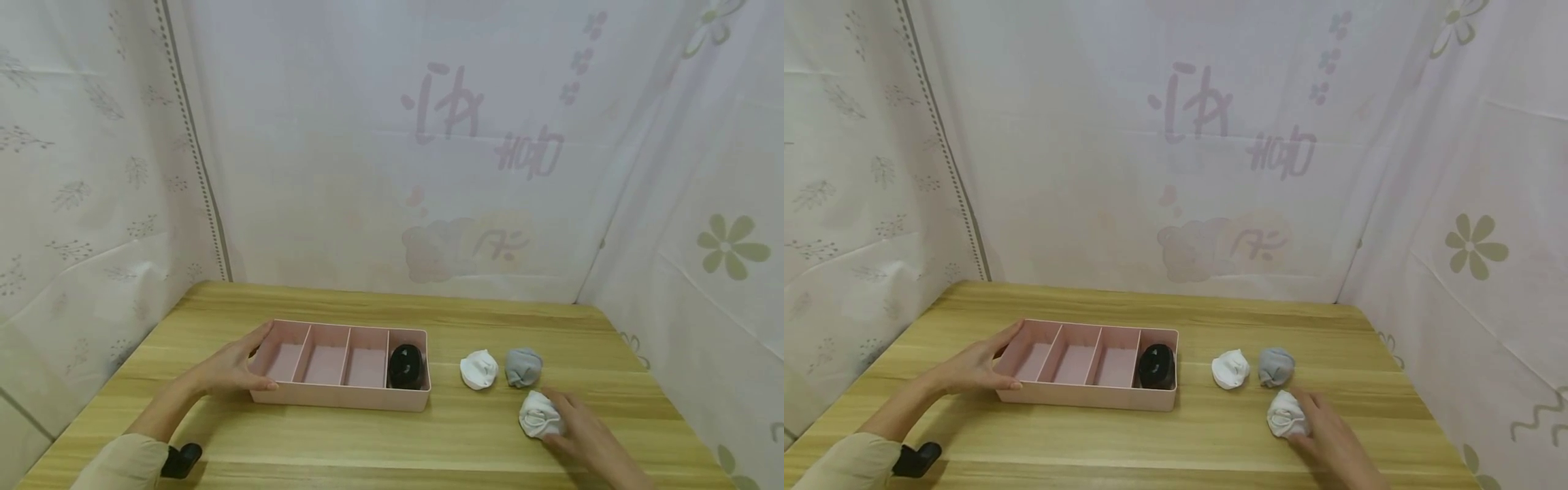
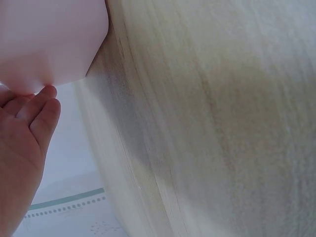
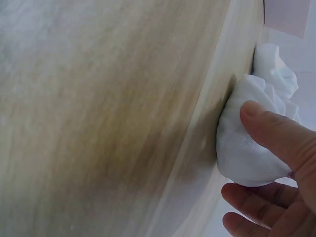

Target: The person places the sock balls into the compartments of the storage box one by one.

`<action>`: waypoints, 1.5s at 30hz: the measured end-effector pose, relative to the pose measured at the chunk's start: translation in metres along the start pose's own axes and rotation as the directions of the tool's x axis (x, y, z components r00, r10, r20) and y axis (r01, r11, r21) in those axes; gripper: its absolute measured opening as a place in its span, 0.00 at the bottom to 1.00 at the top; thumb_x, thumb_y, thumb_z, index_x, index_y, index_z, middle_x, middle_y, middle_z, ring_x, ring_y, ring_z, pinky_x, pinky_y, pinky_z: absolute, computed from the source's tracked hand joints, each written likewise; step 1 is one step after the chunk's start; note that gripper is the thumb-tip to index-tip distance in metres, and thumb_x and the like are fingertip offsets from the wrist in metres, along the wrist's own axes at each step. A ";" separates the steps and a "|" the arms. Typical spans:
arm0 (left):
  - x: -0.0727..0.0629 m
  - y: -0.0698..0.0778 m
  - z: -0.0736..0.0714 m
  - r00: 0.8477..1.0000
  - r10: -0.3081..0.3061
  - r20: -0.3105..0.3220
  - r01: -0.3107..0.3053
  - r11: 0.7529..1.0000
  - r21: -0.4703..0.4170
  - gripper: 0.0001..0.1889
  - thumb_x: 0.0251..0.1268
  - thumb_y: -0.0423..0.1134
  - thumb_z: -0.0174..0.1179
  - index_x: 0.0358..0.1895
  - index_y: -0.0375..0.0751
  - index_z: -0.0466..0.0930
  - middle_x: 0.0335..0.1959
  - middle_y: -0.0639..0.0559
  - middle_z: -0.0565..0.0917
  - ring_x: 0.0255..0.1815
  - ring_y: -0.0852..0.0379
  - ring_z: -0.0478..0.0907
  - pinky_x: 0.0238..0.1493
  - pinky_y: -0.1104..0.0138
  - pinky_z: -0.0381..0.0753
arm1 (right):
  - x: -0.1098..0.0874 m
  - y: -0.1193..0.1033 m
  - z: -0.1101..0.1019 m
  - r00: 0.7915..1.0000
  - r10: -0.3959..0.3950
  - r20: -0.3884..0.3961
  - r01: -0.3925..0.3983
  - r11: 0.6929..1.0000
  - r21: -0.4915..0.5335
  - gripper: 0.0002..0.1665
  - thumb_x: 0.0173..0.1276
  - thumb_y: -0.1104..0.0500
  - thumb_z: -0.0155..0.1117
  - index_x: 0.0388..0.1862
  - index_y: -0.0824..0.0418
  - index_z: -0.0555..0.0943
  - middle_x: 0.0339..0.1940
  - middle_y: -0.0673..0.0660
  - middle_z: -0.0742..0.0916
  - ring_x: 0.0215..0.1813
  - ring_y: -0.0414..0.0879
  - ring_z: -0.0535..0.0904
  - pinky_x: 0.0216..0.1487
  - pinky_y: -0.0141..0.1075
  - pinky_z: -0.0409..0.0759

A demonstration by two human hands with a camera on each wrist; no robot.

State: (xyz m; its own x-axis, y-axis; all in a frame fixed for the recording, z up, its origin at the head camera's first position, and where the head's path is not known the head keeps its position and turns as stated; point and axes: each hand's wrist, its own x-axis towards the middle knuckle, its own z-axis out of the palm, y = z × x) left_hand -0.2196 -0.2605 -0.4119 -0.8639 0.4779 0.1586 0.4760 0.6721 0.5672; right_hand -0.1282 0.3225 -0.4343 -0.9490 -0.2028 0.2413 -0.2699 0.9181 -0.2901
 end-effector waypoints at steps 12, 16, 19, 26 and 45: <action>0.001 -0.001 -0.001 1.000 0.004 -0.004 -0.004 1.000 0.026 0.59 0.41 0.50 0.74 0.70 0.20 0.47 0.68 0.23 0.56 0.66 0.30 0.60 0.59 0.41 0.63 | 0.002 -0.001 0.001 0.999 -0.017 -0.038 0.016 1.000 -0.018 0.30 0.42 0.63 0.77 0.47 0.63 0.78 0.41 0.59 0.83 0.43 0.52 0.80 0.40 0.47 0.80; 0.000 -0.002 0.000 1.000 0.004 -0.001 -0.004 1.000 0.015 0.59 0.41 0.50 0.74 0.69 0.19 0.46 0.68 0.22 0.55 0.66 0.29 0.59 0.59 0.40 0.62 | 0.003 -0.001 0.003 0.998 -0.035 -0.061 0.032 0.999 -0.043 0.27 0.40 0.64 0.78 0.43 0.62 0.78 0.39 0.55 0.83 0.40 0.48 0.80 0.38 0.42 0.80; 0.000 -0.003 0.002 1.000 -0.005 0.003 0.005 1.000 0.006 0.59 0.42 0.50 0.74 0.69 0.19 0.46 0.68 0.22 0.54 0.66 0.28 0.58 0.60 0.39 0.61 | 0.003 0.000 0.006 0.989 -0.080 -0.121 0.073 0.996 -0.060 0.28 0.37 0.65 0.80 0.40 0.59 0.78 0.35 0.50 0.82 0.37 0.42 0.78 0.34 0.37 0.79; 0.001 -0.003 0.004 1.000 -0.015 -0.004 0.015 1.000 0.011 0.59 0.42 0.51 0.74 0.70 0.20 0.46 0.69 0.23 0.55 0.67 0.30 0.58 0.59 0.40 0.61 | 0.004 0.004 0.012 0.939 -0.222 -0.262 0.204 0.974 -0.096 0.30 0.30 0.67 0.81 0.36 0.58 0.78 0.32 0.45 0.80 0.33 0.34 0.75 0.29 0.32 0.75; 0.000 -0.001 0.001 1.000 -0.018 -0.009 0.018 1.000 0.002 0.59 0.42 0.51 0.74 0.70 0.20 0.46 0.69 0.23 0.55 0.66 0.30 0.59 0.60 0.42 0.63 | 0.047 -0.060 -0.005 0.864 -0.336 -0.374 0.382 0.923 0.054 0.31 0.36 0.72 0.79 0.43 0.64 0.78 0.39 0.51 0.83 0.37 0.36 0.77 0.35 0.23 0.78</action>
State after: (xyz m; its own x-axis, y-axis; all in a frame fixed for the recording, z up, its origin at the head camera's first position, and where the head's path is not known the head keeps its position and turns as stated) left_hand -0.2201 -0.2601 -0.4136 -0.8740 0.4604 0.1553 0.4603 0.6821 0.5682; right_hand -0.1553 0.2596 -0.4006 -0.6687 -0.3565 0.6525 -0.6204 0.7513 -0.2253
